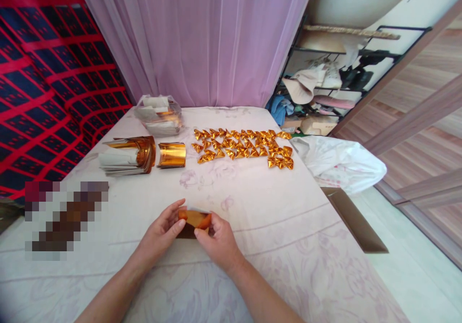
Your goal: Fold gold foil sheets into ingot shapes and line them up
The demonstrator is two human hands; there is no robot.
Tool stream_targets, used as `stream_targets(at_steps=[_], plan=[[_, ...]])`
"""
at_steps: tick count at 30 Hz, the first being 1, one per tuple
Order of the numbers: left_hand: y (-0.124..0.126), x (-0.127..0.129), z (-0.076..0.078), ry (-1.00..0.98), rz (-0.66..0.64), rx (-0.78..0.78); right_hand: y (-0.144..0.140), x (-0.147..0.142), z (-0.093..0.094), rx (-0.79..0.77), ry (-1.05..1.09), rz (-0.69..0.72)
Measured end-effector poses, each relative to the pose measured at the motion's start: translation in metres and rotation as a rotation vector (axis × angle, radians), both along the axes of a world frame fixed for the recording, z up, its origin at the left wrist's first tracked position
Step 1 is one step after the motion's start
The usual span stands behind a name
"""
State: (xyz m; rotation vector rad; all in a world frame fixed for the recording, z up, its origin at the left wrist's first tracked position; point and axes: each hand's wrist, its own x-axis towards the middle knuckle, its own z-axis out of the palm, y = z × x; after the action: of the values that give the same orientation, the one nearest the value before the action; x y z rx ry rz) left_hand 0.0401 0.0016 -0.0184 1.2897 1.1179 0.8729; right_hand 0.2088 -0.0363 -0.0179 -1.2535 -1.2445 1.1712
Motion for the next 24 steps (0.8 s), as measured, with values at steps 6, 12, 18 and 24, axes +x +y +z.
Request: stream_targets(at_steps=[6, 12, 18, 24], plan=[[0.001, -0.002, 0.005, -0.022, -0.034, -0.04, 0.001, 0.005, -0.003, -0.008, -0.041, 0.084], [-0.002, -0.001, 0.011, 0.116, -0.076, -0.01, 0.01, 0.019, 0.009, 0.058, -0.053, 0.045], [-0.006, 0.001, 0.018, 0.255, -0.116, 0.063, 0.022, 0.015, 0.021, 0.027, -0.18, 0.162], [-0.002, -0.004, 0.016, 0.241, -0.066, 0.056, 0.024, 0.01, 0.017, -0.022, -0.084, 0.03]])
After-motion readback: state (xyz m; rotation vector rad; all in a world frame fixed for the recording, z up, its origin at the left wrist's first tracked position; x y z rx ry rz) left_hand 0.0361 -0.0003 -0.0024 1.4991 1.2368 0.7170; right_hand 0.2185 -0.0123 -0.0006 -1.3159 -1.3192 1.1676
